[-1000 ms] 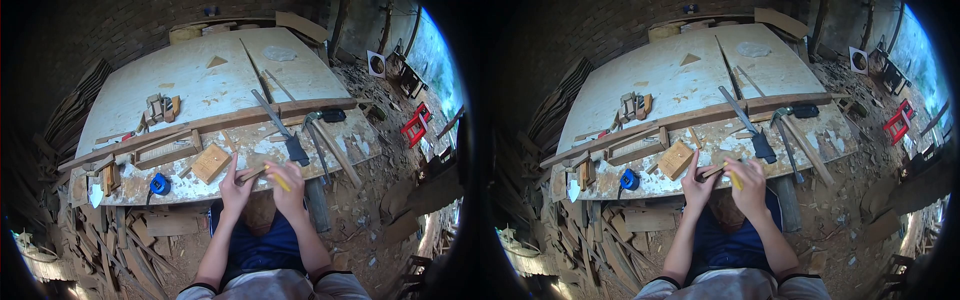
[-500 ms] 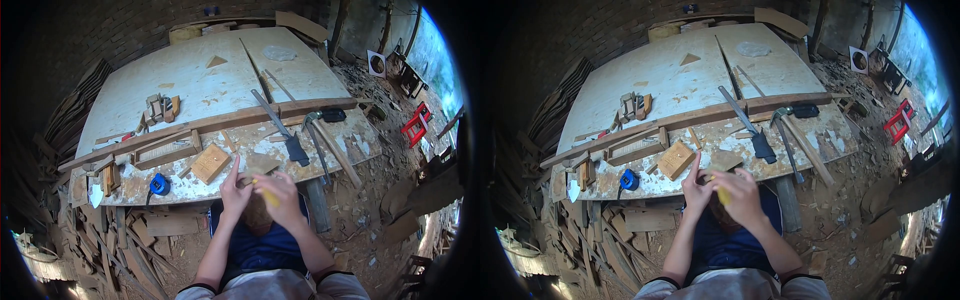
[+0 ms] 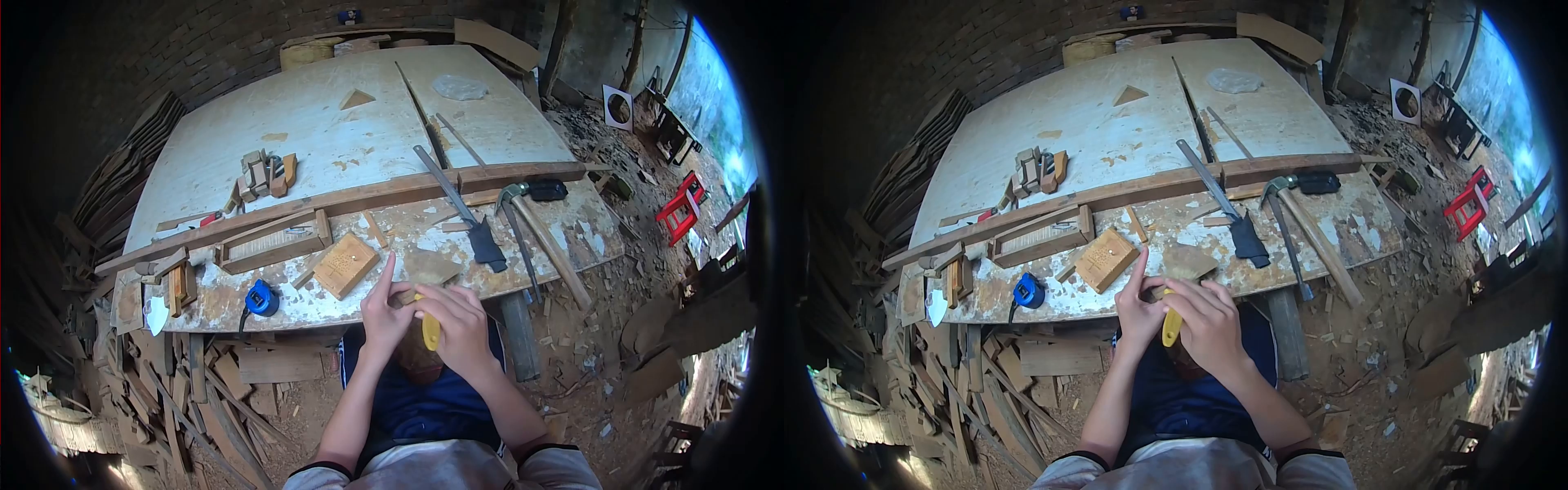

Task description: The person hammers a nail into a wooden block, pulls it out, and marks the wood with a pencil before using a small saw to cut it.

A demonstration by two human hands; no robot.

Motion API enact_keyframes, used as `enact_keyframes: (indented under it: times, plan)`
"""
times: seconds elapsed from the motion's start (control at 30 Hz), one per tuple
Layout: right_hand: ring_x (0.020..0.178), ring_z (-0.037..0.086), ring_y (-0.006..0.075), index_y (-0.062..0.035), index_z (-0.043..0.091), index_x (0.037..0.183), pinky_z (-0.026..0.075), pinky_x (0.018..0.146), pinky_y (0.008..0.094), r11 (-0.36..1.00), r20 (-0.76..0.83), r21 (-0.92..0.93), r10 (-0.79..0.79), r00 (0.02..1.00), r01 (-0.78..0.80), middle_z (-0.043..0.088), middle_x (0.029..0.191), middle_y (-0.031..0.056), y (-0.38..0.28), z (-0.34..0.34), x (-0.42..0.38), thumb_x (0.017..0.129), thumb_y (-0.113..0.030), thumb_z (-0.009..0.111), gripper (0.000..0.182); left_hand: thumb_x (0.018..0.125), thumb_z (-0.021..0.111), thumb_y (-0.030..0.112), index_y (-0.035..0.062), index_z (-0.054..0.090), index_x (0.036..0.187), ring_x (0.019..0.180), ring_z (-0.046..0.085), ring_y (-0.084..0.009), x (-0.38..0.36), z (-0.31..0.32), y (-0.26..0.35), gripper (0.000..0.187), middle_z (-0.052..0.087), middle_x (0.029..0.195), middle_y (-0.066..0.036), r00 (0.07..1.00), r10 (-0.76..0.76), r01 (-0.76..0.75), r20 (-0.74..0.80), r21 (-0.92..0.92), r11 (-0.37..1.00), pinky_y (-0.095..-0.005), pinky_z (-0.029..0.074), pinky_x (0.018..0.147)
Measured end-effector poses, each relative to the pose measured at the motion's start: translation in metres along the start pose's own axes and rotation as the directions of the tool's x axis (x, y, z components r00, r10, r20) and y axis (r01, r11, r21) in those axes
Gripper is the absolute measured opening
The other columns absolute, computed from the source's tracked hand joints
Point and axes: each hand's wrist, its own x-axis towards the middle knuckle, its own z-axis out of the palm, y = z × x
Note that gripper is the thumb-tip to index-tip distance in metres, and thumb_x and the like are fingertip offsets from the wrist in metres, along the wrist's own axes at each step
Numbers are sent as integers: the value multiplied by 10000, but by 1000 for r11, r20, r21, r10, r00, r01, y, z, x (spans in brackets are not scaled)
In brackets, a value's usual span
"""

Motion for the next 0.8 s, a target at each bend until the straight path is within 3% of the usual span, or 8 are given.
enact_keyframes:
  times: [0.1, 0.13, 0.27, 0.37, 0.4, 0.53, 0.67, 0.8]
  plan:
    - [1160, 782, 276, -75, 771, 1096, 516, 1070, 485, 978, 3, 77, 193, 981, -193, 814, 1292, 115, 25, -16, 4, 971, -73, 735, 130, 804, 899, -18, 39, 479, 1683, 949, 845, -260, 0, 6, -6, 976, 862, 1065, -136, 998, 52, -51, -37, 25, 998, -344, 647, 852]
    - [1195, 767, 280, -75, 772, 1103, 515, 1077, 492, 963, -44, 16, 268, 962, -268, 816, 1270, 115, 29, -17, 6, 971, -83, 739, 136, 801, 898, -20, 41, 477, 1685, 949, 844, -259, -1, 5, -6, 981, 862, 1060, -130, 998, 51, -50, -33, 33, 998, -346, 645, 852]
    - [1160, 767, 309, -66, 781, 1105, 519, 1053, 495, 997, 43, 64, 46, 998, -49, 832, 1175, 127, 1, -6, -1, 982, -86, 724, 137, 803, 892, -24, 44, 477, 1686, 937, 838, -256, -2, 0, -2, 978, 864, 1047, -112, 1000, 13, -14, 13, 33, 999, -349, 638, 855]
    - [1161, 767, 316, -68, 780, 1127, 521, 1053, 484, 936, 87, 117, 323, 942, -332, 818, 1237, 131, 20, -18, 2, 943, -30, 694, 207, 800, 904, -14, 49, 487, 1682, 926, 832, -253, -3, 4, -6, 978, 863, 1036, -110, 999, 40, -40, 2, 32, 999, -350, 633, 853]
    - [1148, 767, 320, -69, 776, 1141, 525, 1047, 474, 936, -3, 93, 340, 940, -338, 820, 1233, 126, 21, -23, 9, 954, -39, 694, 207, 797, 911, -10, 51, 491, 1680, 924, 830, -253, -3, 5, -7, 980, 862, 1031, -110, 998, 64, -64, -18, 35, 997, -350, 632, 851]
    - [1016, 773, 355, -66, 769, 1118, 525, 1032, 474, 990, 60, 51, 125, 990, -128, 834, 1109, 136, 8, -8, -3, 1049, -169, 705, 140, 775, 947, 19, 64, 533, 1659, 903, 818, -227, -4, 5, -4, 977, 857, 1009, -103, 995, 99, -97, -18, 71, 993, -349, 628, 847]
    - [944, 751, 380, -80, 738, 1119, 526, 1021, 470, 972, 80, 44, 229, 970, -233, 814, 1019, 149, 16, -19, 5, 1071, -196, 682, 137, 752, 987, 60, 75, 602, 1612, 873, 782, -202, -6, 2, -10, 942, 860, 1032, -85, 984, 173, -175, 31, 171, 970, -338, 616, 830]
    - [1001, 745, 378, -60, 788, 1106, 533, 998, 461, 959, 157, 21, 275, 949, -282, 831, 1103, 117, 12, -20, 5, 1056, -175, 715, 145, 737, 985, 60, 69, 638, 1577, 880, 704, -232, -2, -5, -12, 909, 855, 1109, -89, 972, 195, -216, 134, 175, 960, -351, 600, 820]
